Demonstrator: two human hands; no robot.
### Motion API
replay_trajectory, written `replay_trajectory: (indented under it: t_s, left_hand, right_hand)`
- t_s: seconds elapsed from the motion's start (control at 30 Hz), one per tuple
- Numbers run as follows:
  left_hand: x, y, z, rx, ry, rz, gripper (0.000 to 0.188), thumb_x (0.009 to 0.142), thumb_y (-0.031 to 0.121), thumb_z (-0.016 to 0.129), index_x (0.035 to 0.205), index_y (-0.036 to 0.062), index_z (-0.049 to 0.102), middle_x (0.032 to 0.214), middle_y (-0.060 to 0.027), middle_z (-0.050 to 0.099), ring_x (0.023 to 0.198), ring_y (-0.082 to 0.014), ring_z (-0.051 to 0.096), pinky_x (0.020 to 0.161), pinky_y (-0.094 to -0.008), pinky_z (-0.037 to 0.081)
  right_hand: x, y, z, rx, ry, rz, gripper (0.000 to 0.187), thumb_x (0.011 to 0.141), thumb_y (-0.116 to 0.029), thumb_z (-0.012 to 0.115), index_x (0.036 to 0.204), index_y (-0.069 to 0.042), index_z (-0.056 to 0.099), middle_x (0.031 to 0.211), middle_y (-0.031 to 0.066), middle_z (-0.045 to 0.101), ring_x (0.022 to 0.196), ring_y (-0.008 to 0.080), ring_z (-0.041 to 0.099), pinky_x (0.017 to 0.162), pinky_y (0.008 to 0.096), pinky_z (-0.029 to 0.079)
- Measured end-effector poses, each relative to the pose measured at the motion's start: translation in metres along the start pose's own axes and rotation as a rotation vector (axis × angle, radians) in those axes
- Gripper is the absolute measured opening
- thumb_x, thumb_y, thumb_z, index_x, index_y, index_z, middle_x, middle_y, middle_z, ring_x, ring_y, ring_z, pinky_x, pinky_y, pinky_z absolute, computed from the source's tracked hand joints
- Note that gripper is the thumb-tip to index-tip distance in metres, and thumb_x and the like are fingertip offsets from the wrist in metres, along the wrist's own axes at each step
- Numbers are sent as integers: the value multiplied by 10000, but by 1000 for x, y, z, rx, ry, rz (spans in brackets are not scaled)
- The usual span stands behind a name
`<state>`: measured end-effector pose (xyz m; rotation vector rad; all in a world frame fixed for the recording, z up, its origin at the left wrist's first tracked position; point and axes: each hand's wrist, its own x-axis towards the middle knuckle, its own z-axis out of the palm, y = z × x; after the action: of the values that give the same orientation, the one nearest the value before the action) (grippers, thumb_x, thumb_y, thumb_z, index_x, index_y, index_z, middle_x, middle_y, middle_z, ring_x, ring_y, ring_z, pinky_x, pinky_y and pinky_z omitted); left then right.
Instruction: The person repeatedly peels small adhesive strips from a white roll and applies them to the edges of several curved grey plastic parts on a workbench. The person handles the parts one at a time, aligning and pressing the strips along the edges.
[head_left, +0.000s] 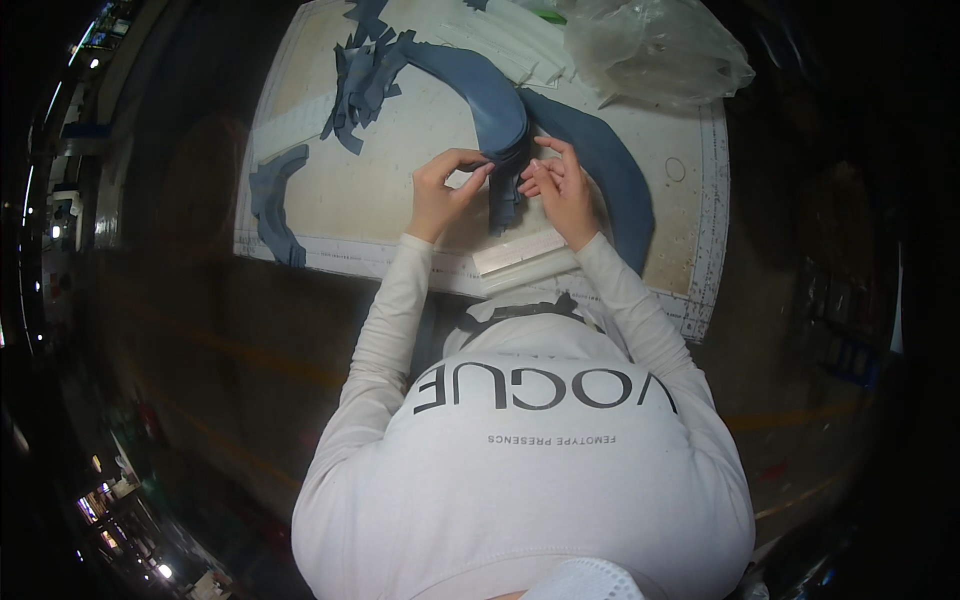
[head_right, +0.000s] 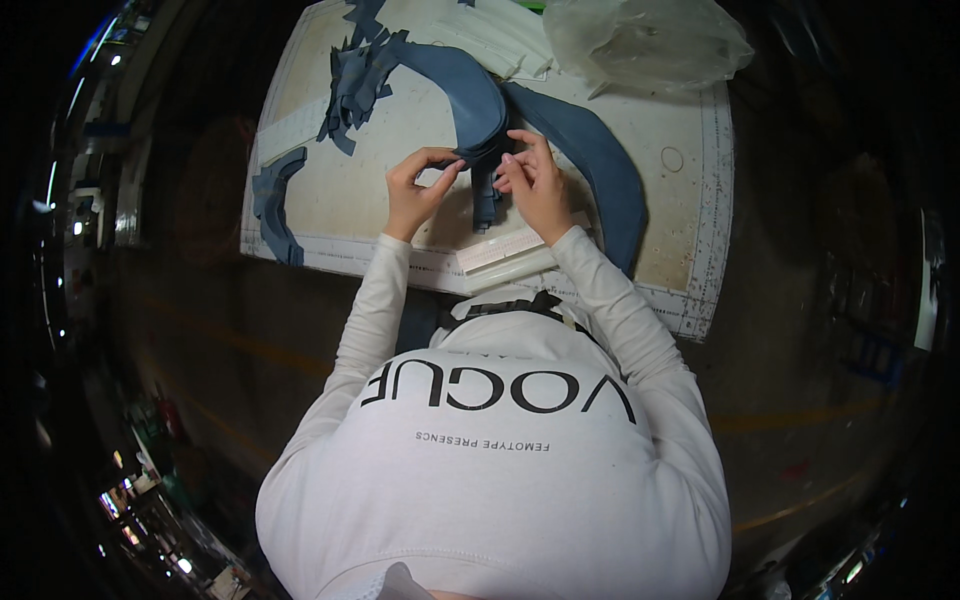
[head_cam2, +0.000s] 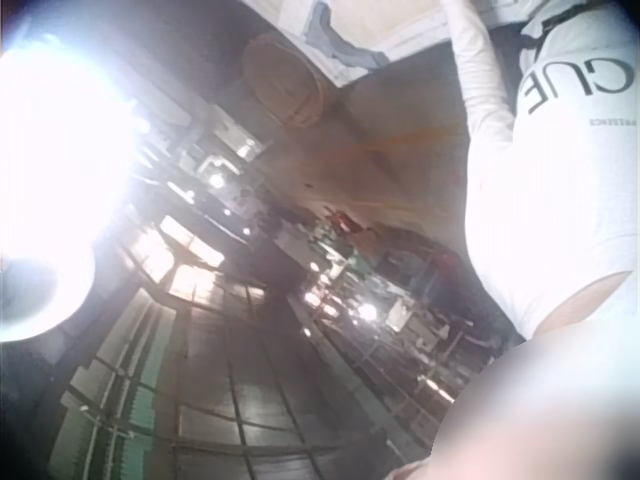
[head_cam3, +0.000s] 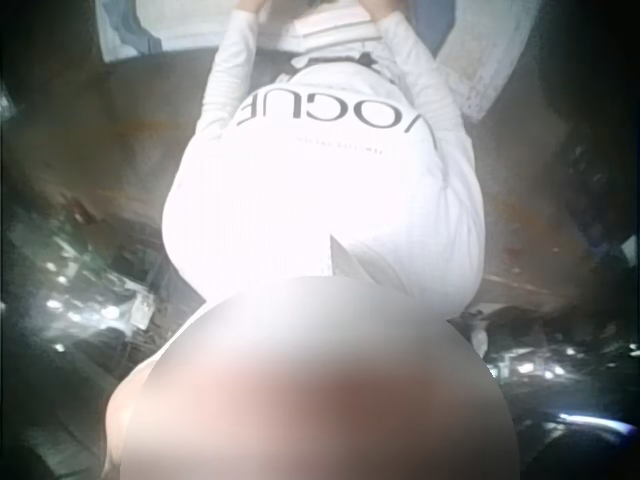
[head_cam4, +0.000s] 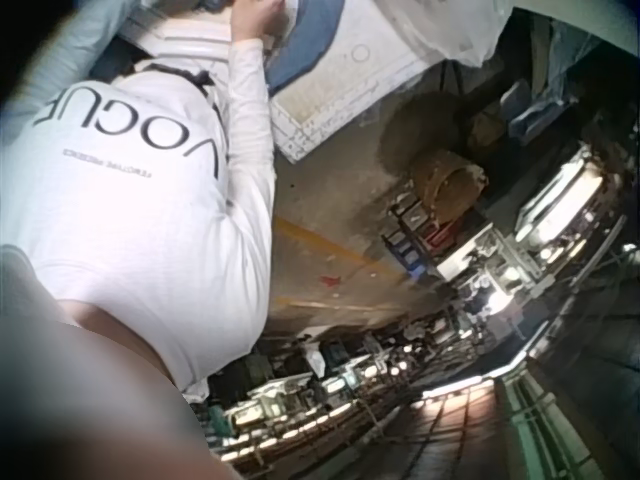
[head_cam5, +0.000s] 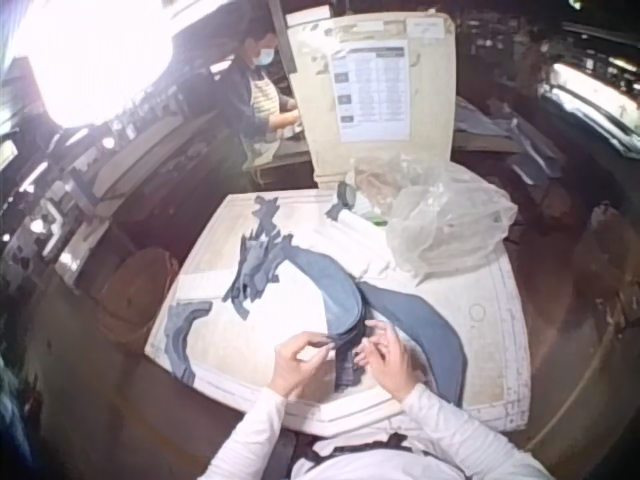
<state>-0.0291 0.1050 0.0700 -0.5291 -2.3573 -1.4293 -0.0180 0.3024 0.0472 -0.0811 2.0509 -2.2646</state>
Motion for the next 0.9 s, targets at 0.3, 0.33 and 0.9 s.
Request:
replay_trajectory:
  t_s: [0.3, 0.33, 0.9]
  left_hand:
    - [12, 2, -11, -402, 36, -689, 353, 992, 296, 567, 1219, 27, 561, 965, -122, 704, 826, -174, 689, 729, -274, 561]
    - [15, -3, -11, -561, -9, -790, 343, 991, 294, 570, 1208, 29, 565, 958, -120, 700, 841, -177, 685, 735, -269, 560]
    - [120, -16, 55, -1033, 143, -735, 390, 922, 49, 604, 1253, -3, 405, 1109, -171, 585, 1016, -248, 642, 882, -370, 587]
  right_hand:
    - [49, 15, 25, -25, 45, -2, 662, 912, -189, 652, 1480, -85, 327, 1406, 169, 479, 1245, 282, 512, 986, 360, 453]
    - [47, 13, 25, -64, 45, -16, 683, 887, -143, 676, 1476, -80, 336, 1416, 169, 474, 1249, 283, 508, 1011, 365, 436]
    - [-70, -56, -112, -65, 18, -267, 557, 917, 62, 529, 1455, 40, 389, 1505, 156, 364, 1344, 212, 406, 1120, 318, 313]
